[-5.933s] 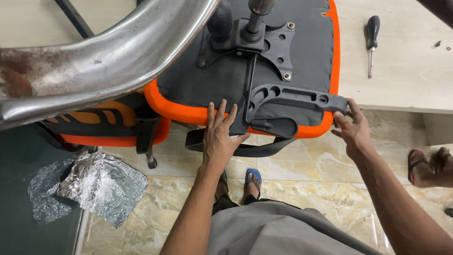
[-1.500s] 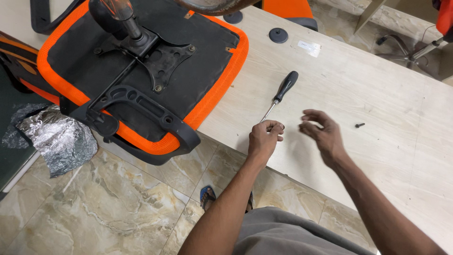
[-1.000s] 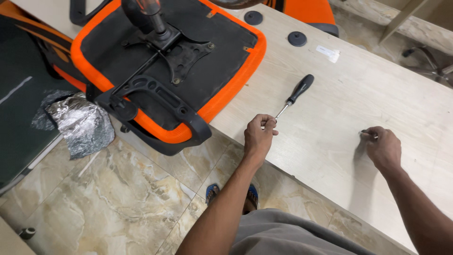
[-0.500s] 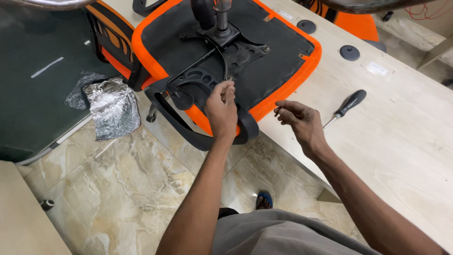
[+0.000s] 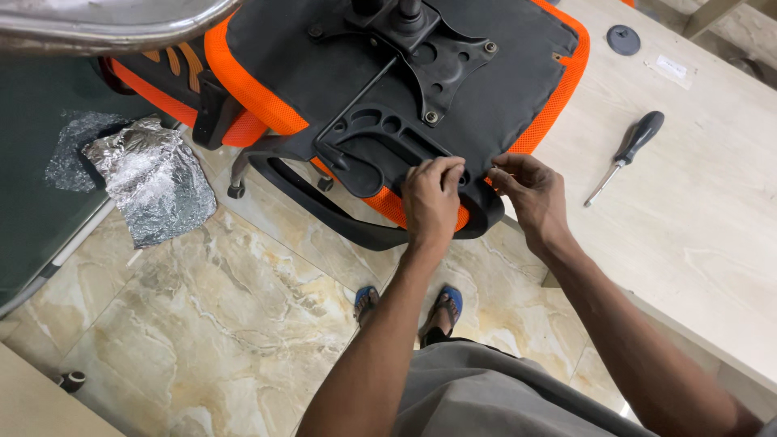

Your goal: The person uses a screwdriver to tighten screws on the underside of an orange office chair seat. They then attach a black plastic frame to the seat using screws and a screwdriver, aligning and securing the components.

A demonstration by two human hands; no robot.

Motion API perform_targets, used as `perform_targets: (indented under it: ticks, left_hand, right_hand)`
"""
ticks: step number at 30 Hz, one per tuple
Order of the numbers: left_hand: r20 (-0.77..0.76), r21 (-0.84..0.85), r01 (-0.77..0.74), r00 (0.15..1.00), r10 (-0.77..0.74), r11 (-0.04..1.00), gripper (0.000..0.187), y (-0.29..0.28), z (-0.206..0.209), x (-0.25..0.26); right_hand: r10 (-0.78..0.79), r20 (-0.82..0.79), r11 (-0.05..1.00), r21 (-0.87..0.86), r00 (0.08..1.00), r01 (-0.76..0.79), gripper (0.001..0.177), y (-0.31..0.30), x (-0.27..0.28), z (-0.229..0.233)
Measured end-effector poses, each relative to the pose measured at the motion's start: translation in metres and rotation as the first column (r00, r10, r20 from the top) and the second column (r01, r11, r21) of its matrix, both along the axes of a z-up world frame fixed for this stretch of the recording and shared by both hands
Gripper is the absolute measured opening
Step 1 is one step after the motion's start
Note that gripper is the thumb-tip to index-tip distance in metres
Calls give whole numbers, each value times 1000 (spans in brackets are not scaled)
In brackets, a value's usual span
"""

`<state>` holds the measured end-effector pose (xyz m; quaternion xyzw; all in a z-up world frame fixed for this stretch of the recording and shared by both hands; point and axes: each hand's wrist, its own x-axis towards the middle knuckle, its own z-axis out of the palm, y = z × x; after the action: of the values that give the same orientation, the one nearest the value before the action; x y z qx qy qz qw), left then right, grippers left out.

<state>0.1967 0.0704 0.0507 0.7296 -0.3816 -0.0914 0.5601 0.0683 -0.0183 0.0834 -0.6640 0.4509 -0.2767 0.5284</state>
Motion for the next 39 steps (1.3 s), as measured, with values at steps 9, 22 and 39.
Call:
perform_targets:
  ticks: [9, 22, 39]
  left_hand:
    - [171, 140, -5, 985, -19, 990, 12, 3, 12, 1]
    - [191, 158, -158, 973, 127, 975, 13, 1, 13, -5]
    - [414, 488, 73, 858, -305, 870, 13, -12, 48, 21]
  right_hand:
    - [-21, 34, 999, 48, 999, 19, 24, -8, -3, -3]
    - [71, 26, 997, 23, 997, -71, 23, -28, 1, 0]
    - [88, -26, 996, 8, 996, -87, 23, -26, -6, 3]
